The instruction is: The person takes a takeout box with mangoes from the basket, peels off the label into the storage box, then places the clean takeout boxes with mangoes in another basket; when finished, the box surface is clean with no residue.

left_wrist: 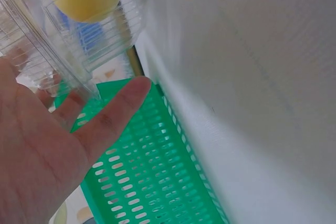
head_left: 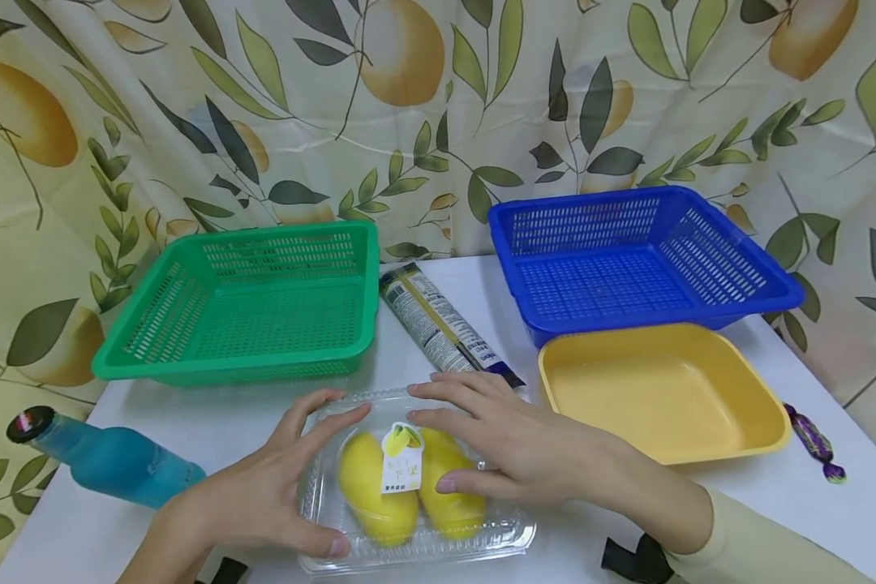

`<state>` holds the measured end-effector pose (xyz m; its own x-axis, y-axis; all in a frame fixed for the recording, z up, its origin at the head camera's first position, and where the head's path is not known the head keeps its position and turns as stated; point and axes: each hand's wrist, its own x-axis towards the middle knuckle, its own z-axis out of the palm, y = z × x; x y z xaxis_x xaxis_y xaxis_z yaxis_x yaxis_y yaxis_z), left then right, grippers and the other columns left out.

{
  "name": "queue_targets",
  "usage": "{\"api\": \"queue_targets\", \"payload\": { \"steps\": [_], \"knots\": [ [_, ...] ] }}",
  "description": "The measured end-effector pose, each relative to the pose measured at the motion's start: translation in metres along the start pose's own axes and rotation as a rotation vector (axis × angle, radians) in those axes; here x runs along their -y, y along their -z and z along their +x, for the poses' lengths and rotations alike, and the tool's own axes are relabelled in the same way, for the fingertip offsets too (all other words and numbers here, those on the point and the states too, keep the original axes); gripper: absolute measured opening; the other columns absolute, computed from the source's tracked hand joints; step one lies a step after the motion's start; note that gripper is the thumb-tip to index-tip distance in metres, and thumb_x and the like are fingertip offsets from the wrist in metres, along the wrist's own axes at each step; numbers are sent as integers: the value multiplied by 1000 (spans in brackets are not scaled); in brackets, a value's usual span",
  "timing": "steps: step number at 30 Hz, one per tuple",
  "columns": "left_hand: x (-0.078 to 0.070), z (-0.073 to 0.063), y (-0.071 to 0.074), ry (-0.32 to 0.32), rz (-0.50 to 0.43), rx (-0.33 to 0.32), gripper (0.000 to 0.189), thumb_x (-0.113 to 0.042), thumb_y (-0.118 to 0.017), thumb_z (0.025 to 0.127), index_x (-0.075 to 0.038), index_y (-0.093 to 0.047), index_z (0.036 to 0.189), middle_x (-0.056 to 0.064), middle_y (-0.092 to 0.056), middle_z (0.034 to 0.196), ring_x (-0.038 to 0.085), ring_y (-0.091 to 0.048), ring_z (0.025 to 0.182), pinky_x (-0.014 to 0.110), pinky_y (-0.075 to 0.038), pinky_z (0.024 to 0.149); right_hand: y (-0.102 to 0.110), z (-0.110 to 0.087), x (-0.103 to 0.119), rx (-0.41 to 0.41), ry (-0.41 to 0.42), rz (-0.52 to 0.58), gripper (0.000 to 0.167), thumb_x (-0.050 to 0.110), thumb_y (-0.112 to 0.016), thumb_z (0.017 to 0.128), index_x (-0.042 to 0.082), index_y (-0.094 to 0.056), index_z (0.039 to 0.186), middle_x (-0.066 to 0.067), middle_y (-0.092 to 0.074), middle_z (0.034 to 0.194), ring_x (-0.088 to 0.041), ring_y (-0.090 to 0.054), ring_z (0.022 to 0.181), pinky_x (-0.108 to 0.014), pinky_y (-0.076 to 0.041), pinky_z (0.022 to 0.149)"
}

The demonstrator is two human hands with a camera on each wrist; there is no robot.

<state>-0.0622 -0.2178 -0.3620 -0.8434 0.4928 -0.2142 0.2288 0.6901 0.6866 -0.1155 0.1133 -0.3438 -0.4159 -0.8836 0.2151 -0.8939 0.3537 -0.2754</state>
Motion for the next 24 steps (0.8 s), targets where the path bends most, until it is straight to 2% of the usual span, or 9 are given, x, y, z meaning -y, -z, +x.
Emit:
{"api": "queue_targets", "payload": {
  "steps": [10,18,24],
  "knots": [
    [2,-1,-1,-1,-10,-3,106,-60,-86,73,-53,-23,158,-2,-2,166,44,-24,146,73,-43,100,-4,8,-1,5,25,48,59,53,-54,103,23,-46,154,4,-33,165,-21,-27,152,-51,-30,121],
    [-1,3,3,17,19,20,107,-65,-84,72,-51,-24,159,-2,-1,166,43,-27,145,74,-45,97,-2,18,1,18,51,64,57,56,-52,103,25,-48,151,5,-35,164,-21,-25,154,-51,-28,122],
    [-2,2,4,16,11,19,108,-64,-86,71,-52,-23,159,-3,-1,166,42,-23,147,76,-41,99,-4,27,3,44,74,115,55,55,-54,103,25,-51,149,7,-37,163,-18,-26,153,-50,-28,122]
  ]
}}
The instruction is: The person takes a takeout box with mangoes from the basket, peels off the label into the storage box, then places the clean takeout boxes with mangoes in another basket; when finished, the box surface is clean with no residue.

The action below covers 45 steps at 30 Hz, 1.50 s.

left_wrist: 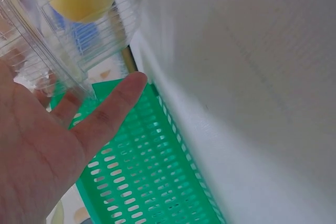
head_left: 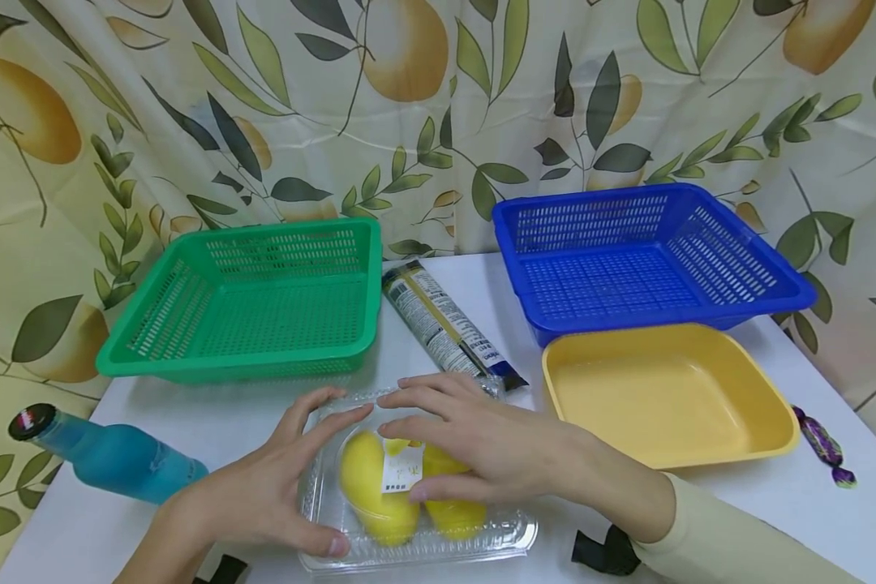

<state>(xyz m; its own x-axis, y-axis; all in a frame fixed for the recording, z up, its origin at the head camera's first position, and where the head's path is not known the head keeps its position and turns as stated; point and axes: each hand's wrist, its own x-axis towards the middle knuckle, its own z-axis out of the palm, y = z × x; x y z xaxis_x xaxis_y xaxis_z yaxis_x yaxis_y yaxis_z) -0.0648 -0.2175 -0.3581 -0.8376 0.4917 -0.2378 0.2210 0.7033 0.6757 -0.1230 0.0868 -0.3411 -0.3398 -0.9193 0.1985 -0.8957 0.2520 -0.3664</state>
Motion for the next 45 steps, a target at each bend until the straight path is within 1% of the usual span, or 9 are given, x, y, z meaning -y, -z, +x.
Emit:
{"api": "queue_targets", "payload": {
  "steps": [5,11,18,21,30,33,36,41,45],
  "knots": [
    [-1,0,0,14,-12,2,107,-65,-86,70,-58,-21,156,-7,-1,165,40,-23,147,74,-42,100,-3,4,2,9,13,5,52,54,-56,102,25,-55,145,7,-39,162,-21,-28,152,-50,-29,122],
    [3,-1,-1,-28,-2,-23,108,-62,-87,71,-53,-23,158,-3,-3,166,41,-24,147,74,-43,98,-6,10,7,55,17,6,47,53,-58,101,28,-59,142,6,-39,161,-22,-23,154,-52,-25,123],
    [7,0,-5,-4,-30,-25,109,-61,-88,69,-54,-25,157,-9,-1,164,38,-23,147,76,-40,101,-9,13,9,85,20,29,46,53,-59,101,28,-61,139,7,-42,159,-21,-21,155,-52,-22,124],
    [7,1,-5,-21,-39,-30,109,-59,-89,69,-52,-25,158,-7,-2,164,37,-23,147,75,-40,101,-9,14,8,85,25,29,44,52,-59,101,28,-63,137,7,-44,158,-22,-22,155,-52,-22,124],
    [10,2,-7,-44,-40,-39,111,-57,-90,69,-51,-25,159,-9,-2,164,36,-21,147,73,-40,101,-11,20,6,63,54,4,40,52,-58,101,27,-67,130,6,-47,156,-22,-25,154,-51,-23,124],
    [10,1,-7,-40,-59,-31,109,-56,-90,70,-49,-26,159,-11,-1,163,35,-20,148,74,-39,102,-11,20,6,66,49,4,39,53,-58,101,27,-68,128,7,-48,155,-21,-25,154,-51,-23,124],
    [9,1,-7,-30,-71,-24,109,-56,-90,70,-48,-27,159,-8,-1,164,35,-19,148,74,-39,102,-11,20,5,56,56,-14,38,53,-59,101,26,-69,127,7,-50,153,-21,-27,153,-51,-25,123],
    [7,0,-5,-7,-77,-23,111,-56,-91,68,-51,-27,158,-6,-1,165,36,-20,148,75,-39,103,-9,18,2,-10,110,-54,32,48,-62,101,24,-72,121,3,-56,146,-23,-35,149,-49,-29,121],
    [7,0,-4,-22,-77,-23,110,-56,-91,70,-49,-27,159,-5,-2,164,38,-20,147,75,-40,101,-10,15,0,-55,138,-33,22,40,-68,99,25,-73,115,2,-60,140,-23,-39,146,-45,-30,121]
  ]
}}
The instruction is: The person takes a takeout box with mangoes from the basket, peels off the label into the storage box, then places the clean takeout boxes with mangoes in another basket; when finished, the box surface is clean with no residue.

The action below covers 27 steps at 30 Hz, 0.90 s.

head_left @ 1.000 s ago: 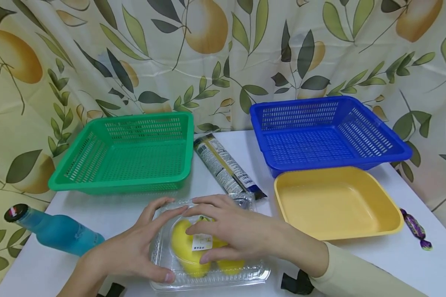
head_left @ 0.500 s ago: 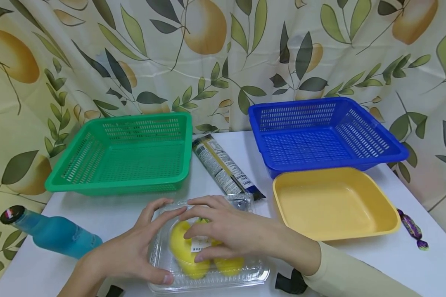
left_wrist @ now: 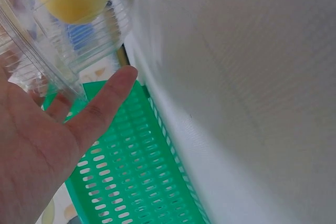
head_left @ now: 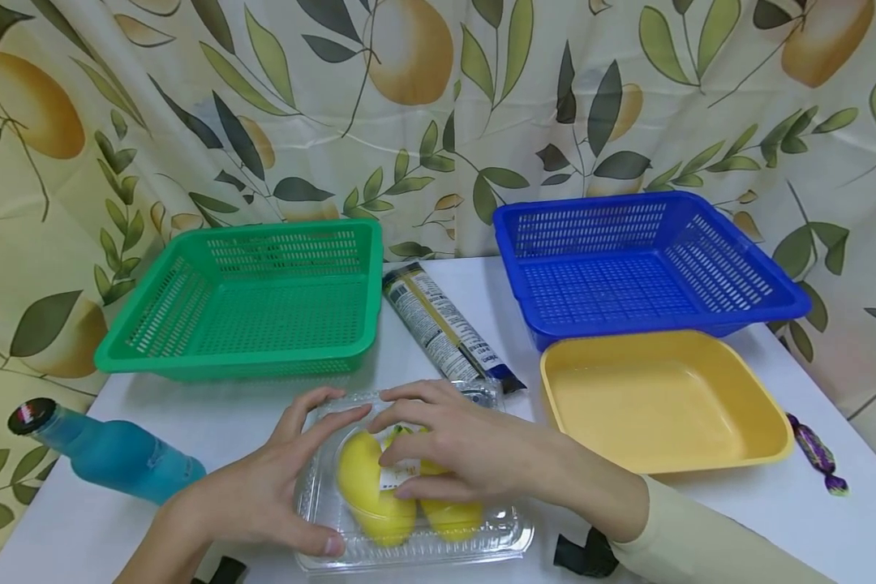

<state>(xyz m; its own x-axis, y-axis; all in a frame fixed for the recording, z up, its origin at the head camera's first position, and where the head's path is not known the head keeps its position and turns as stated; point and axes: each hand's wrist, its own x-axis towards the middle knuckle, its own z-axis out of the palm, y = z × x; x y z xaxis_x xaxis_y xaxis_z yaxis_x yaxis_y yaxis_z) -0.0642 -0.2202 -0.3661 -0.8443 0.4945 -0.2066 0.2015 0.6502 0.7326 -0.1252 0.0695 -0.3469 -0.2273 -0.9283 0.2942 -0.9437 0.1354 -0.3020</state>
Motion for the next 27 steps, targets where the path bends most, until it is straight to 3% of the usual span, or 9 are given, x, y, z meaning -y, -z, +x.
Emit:
{"api": "queue_targets", "payload": {
  "steps": [11,27],
  "knots": [
    [1,1,-1,20,4,5,109,-58,-89,70,-51,-27,158,-9,-1,162,40,-22,146,76,-40,99,2,-9,-1,-30,-1,2,7,31,-69,100,27,-75,102,4,-63,136,-21,-39,147,-45,-33,120],
    [0,0,0,24,-12,9,108,-58,-89,70,-50,-28,158,-8,-1,163,42,-20,146,78,-39,100,1,-11,-3,-1,-16,72,14,26,-58,106,23,-71,102,8,-62,136,-22,-43,144,-43,-32,121]
  ]
}}
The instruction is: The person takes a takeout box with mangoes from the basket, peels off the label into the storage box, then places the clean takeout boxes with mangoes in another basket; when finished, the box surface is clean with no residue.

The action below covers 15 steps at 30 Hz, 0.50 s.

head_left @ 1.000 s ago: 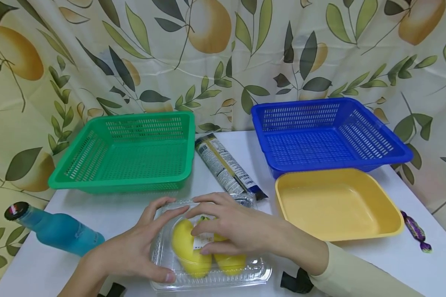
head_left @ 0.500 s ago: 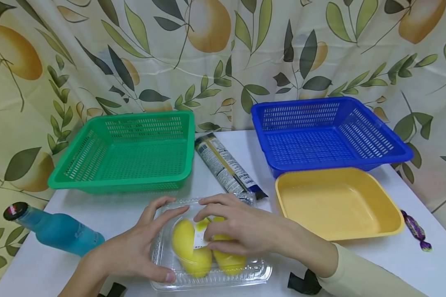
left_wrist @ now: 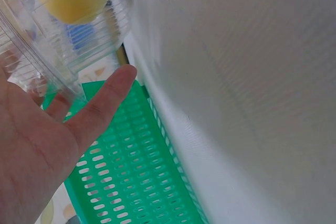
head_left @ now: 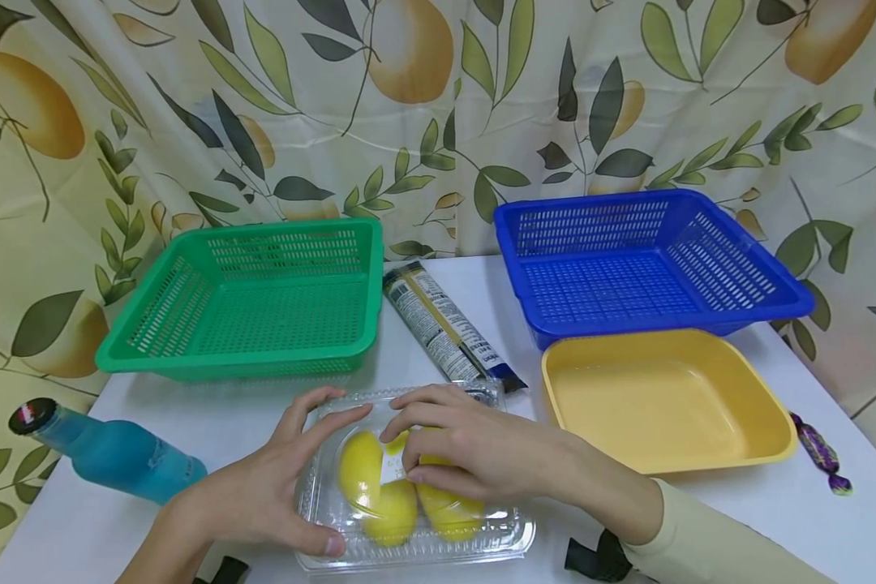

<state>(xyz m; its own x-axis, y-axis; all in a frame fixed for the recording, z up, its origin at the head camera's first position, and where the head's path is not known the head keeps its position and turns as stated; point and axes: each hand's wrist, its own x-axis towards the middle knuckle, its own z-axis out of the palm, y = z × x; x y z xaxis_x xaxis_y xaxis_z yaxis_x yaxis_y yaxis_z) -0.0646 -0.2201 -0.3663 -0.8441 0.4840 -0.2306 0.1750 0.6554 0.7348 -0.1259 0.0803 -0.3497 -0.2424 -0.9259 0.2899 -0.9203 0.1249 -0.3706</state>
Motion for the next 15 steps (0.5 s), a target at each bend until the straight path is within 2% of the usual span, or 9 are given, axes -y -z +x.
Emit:
{"api": "queue_targets", "payload": {
  "steps": [8,15],
  "knots": [
    [0,1,0,12,-5,-6,110,-57,-91,68,-49,-28,158,-12,-1,162,36,-19,147,75,-39,103,-1,1,0,-27,1,46,13,24,-58,106,22,-70,100,6,-63,133,-22,-44,143,-40,-31,122],
    [0,1,-1,7,1,-4,108,-57,-90,69,-51,-28,158,-10,-1,163,39,-20,147,76,-39,101,-2,1,-1,-25,-11,63,14,24,-57,106,22,-70,101,7,-63,133,-20,-45,143,-39,-31,122]
  ]
}}
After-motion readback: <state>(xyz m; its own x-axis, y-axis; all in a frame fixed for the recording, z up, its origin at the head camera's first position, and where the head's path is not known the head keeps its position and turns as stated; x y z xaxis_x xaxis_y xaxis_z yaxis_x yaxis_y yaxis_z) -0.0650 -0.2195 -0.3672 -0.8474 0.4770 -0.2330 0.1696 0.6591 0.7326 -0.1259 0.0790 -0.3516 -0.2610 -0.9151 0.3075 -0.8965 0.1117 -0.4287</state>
